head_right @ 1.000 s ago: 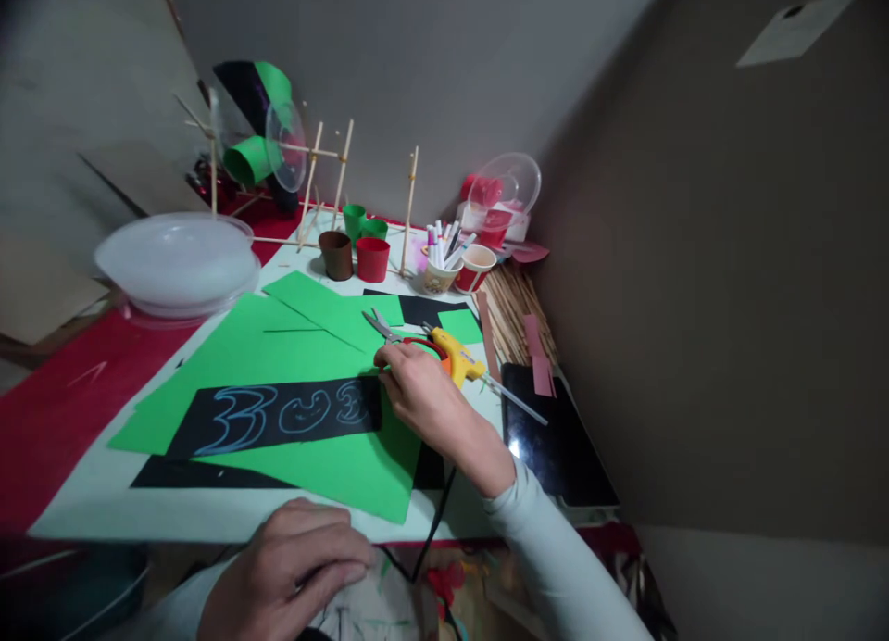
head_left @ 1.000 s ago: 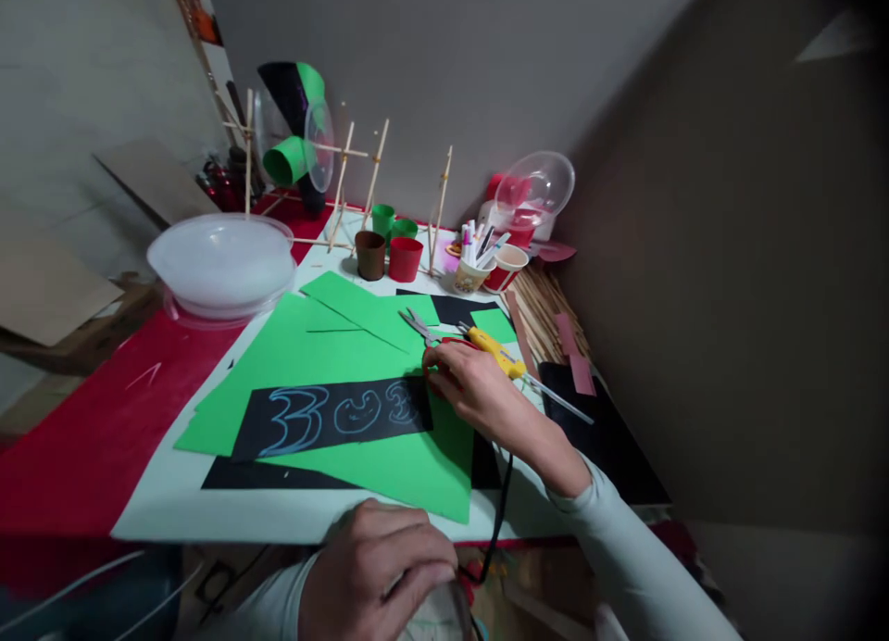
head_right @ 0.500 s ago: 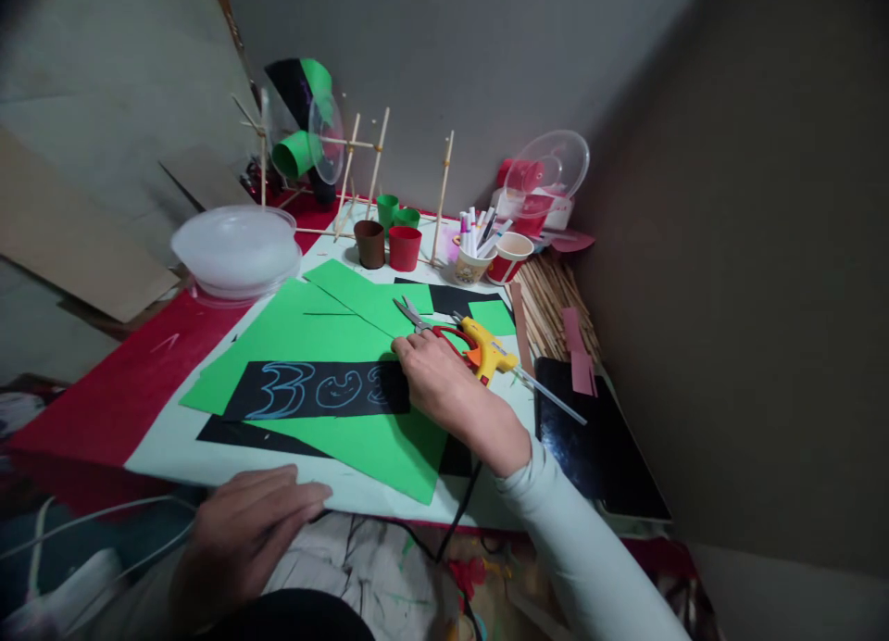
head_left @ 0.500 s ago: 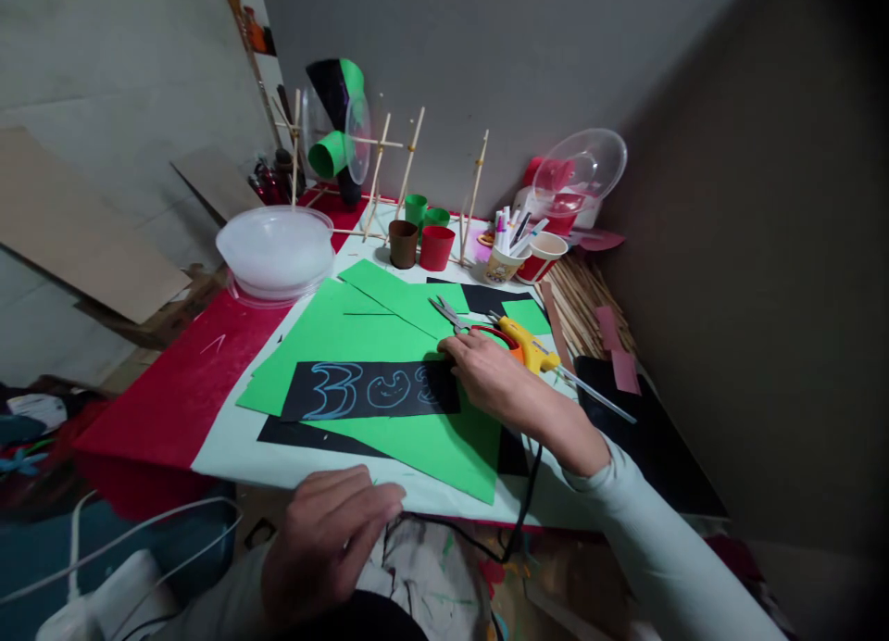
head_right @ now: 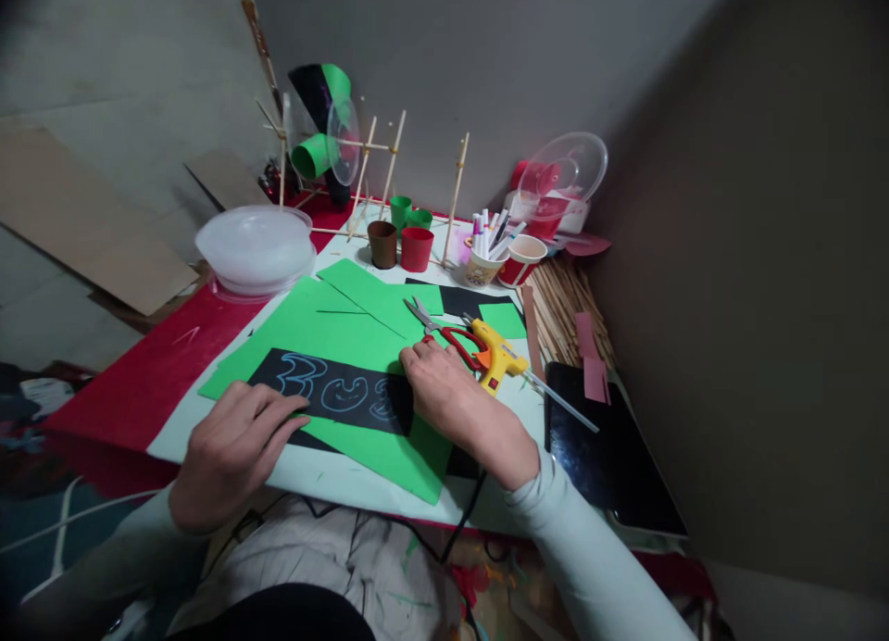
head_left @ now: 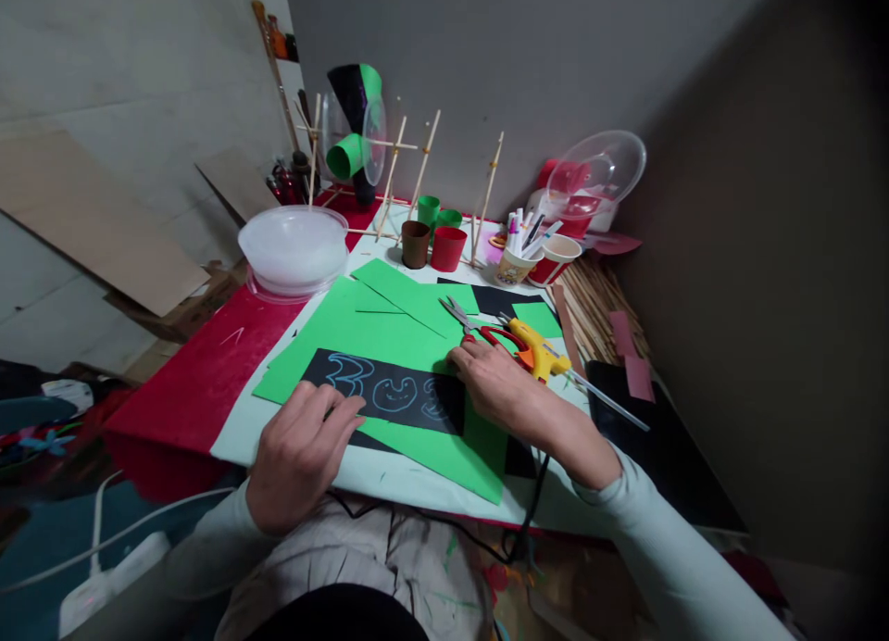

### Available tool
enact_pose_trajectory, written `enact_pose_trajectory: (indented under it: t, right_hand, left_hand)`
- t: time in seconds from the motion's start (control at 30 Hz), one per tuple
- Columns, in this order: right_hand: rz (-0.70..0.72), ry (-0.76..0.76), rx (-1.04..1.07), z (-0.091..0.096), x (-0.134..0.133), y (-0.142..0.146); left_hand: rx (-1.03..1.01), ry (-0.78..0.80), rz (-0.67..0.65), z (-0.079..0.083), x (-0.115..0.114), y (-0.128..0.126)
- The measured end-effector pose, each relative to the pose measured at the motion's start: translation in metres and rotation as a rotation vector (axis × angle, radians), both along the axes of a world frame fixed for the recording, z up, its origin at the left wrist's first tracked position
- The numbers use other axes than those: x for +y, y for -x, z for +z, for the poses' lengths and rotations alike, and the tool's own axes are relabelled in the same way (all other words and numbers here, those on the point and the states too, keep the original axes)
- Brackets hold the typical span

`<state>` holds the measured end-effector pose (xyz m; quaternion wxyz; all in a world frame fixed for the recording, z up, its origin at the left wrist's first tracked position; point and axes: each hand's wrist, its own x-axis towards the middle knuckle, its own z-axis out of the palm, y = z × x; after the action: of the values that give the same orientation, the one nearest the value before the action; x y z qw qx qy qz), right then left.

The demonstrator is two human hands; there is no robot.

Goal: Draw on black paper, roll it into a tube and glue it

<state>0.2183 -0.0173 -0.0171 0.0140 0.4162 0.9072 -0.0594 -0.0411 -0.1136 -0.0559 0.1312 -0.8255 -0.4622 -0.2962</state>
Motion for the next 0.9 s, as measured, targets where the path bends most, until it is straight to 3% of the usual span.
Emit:
enact_pose_trajectory:
  t: [0.2, 0.4, 0.57, 0.67, 0.77, 0.9]
  right_hand:
    - [-0.080, 0.081, 0.044, 0.012, -0.024, 0.004]
    - [-0.154, 0.131, 0.136, 0.013, -0.051, 0.005]
    - [-0.196, 0.059, 0.225, -0.001, -0.086, 0.010]
    - [-0.175, -0.073, 0.276, -0.013, -0.105, 0.016]
    - [-0.179, -0.187, 0.293, -0.022, -0.115, 0.023]
    - [-0.219, -0.212, 0.313, -0.025, -0.121, 0.026]
  left_hand:
    - [-0.020, 0.010, -0.030, -0.003, 0.003, 0.003]
    - [-0.054, 0.011, -0.063, -0.006, 0.003, 0.005]
    - [-0.072, -0.026, -0.070, -0.009, -0.002, 0.004]
    - [-0.075, -0.043, -0.071, -0.010, -0.007, 0.004]
    - [-0.082, -0.038, -0.071, -0.012, -0.009, 0.003]
    - [-0.114, -0.021, -0.076, -0.014, -0.012, 0.004]
